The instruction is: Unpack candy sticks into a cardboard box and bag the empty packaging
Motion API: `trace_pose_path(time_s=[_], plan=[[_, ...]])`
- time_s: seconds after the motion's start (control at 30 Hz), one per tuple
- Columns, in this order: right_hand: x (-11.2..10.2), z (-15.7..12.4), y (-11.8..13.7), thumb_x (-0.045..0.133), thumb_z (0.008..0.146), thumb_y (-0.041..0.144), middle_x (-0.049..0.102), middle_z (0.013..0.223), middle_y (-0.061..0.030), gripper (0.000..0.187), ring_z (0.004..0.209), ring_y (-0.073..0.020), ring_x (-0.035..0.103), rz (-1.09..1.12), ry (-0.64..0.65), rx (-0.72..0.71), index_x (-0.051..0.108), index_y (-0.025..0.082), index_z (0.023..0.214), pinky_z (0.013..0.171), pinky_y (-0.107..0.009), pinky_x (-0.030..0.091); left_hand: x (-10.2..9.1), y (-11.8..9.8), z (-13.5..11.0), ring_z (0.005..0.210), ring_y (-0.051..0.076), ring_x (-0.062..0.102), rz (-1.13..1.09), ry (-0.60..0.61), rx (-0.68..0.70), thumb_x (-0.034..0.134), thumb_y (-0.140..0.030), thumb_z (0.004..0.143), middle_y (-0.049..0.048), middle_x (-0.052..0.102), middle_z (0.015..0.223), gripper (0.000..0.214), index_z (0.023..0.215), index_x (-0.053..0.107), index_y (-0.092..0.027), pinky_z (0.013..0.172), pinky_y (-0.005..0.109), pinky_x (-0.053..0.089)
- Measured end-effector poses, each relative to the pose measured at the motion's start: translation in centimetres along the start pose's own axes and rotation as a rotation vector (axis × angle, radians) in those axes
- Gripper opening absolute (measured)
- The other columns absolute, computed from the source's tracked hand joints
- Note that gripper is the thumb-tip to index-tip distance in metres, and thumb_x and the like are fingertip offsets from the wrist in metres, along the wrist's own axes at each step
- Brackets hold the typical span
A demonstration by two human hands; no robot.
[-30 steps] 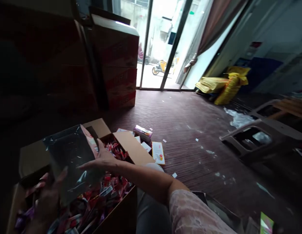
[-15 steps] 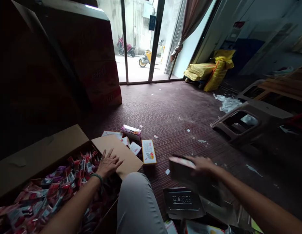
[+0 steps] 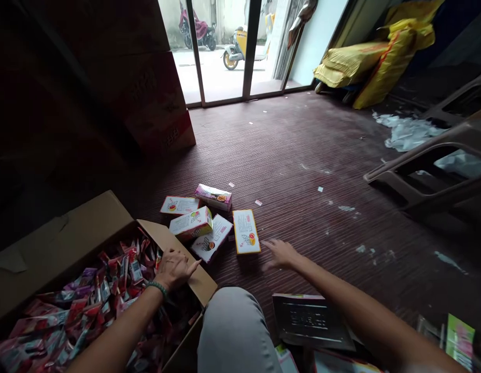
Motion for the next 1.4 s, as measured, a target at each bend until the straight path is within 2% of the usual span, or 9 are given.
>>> trace_pose_path(time_s=[0.1,0.27,0.47,0.67,0.8,1.03,1.17,1.3,1.4], plan=[[-1.6,10.0,8.8,0.082,0.066,0.064,0.023,0.165,-0.0234,0.115,0.15,-0.0434,0.027,-0.109,-0.003,-0.218,0.029,0.026,0.161,0.115,-0.06,0.032,-0.1,-0.1,0.1,0.093,0.034,0.069,-0.029,0.024,-0.007,0.034,-0.056,0.098,0.0231,0.076,0.088,0.069,0.083,0.081,-0.007,0.095,0.051,0.041],[-1.8,22.1,22.4,0.085,0.061,0.061,0.005,0.169,-0.0226,0.129,0.156,-0.043,0.0,-0.277,-0.047,-0.413,0.014,0.027,0.163,0.119,-0.068,0.007,-0.2,-0.3,0.1,0.093,0.033,0.069,-0.053,0.059,-0.045,0.043,-0.049,0.096,0.0203,0.076,0.086,0.057,0.083,0.08,-0.008,0.098,0.051,0.041],[1.9,24.8,23.2,0.087,0.058,0.053,0.012,0.168,-0.0227,0.129,0.154,-0.0466,0.003,-0.312,0.104,-0.262,0.016,0.027,0.163,0.116,-0.07,0.005,-0.2,-0.5,0.2,0.093,0.032,0.068,-0.074,0.093,-0.084,0.049,-0.05,0.092,0.0192,0.076,0.086,0.053,0.085,0.08,-0.007,0.097,0.05,0.042],[2.0,20.5,19.6,0.086,0.055,0.055,0.034,0.153,-0.0274,0.118,0.141,-0.0461,0.031,-0.161,-0.012,-0.166,0.035,0.025,0.157,0.102,-0.056,0.038,-0.1,-0.5,0.3,0.096,0.033,0.068,-0.082,0.096,-0.083,0.047,-0.048,0.093,0.0201,0.076,0.091,0.054,0.09,0.08,-0.006,0.099,0.05,0.041],[1.1,15.7,14.0,0.089,0.048,0.052,0.042,0.148,-0.0245,0.118,0.141,-0.0477,0.031,0.182,0.02,0.083,0.04,0.026,0.153,0.102,-0.055,0.038,0.1,-0.2,0.4,0.1,0.035,0.067,-0.127,0.072,-0.074,0.048,-0.045,0.091,0.023,0.076,0.093,0.052,0.09,0.08,-0.004,0.1,0.052,0.038],[-4.4,3.3,8.7,0.063,0.077,0.056,0.072,0.11,-0.0092,0.053,0.094,-0.0264,0.068,0.855,0.109,0.183,0.062,0.025,0.12,0.075,-0.037,0.049,-0.7,-0.2,-0.4,0.108,0.038,0.065,-0.355,-0.054,-0.051,0.053,-0.045,0.088,0.0238,0.076,0.099,0.043,0.084,0.08,-0.012,0.108,0.056,0.032],[-9.0,-2.9,12.7,0.071,0.074,0.05,0.074,0.11,-0.0057,0.055,0.094,-0.0243,0.069,1.229,0.12,-0.038,0.061,0.027,0.123,0.076,-0.035,0.051,-2.9,0.2,-2.2,0.119,0.032,0.063,-0.641,-0.129,-0.03,0.042,-0.053,0.093,0.0145,0.076,0.114,0.048,0.105,0.078,-0.023,0.114,0.056,0.03],[-12.8,-7.7,22.3,0.078,0.073,0.04,0.073,0.114,-0.0063,0.06,0.1,-0.0255,0.07,1.374,0.251,-0.437,0.061,0.023,0.128,0.088,-0.038,0.054,-6.2,3.8,-7.5,0.124,0.026,0.063,-1.314,-0.264,-0.118,0.01,-0.06,0.097,0.014,0.066,0.137,0.072,0.143,0.055,-0.027,0.098,0.046,0.05],[-13.3,-10.9,30.4,0.081,0.072,0.039,0.072,0.117,-0.0046,0.065,0.108,-0.0285,0.068,1.254,0.289,-0.612,0.061,0.026,0.132,0.094,-0.041,0.053,-8.4,7.4,-14.2,0.122,0.027,0.063,-1.757,-0.477,-0.237,0.037,-0.068,0.091,0.0122,0.067,0.133,0.065,0.139,0.058,-0.028,0.096,0.044,0.053]])
Point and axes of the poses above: each hand's wrist, its own z-axis towards the middle knuckle, its own x-axis out of the palm, y = z × x, the point moved 5 cm from there along z, towards the middle knuckle
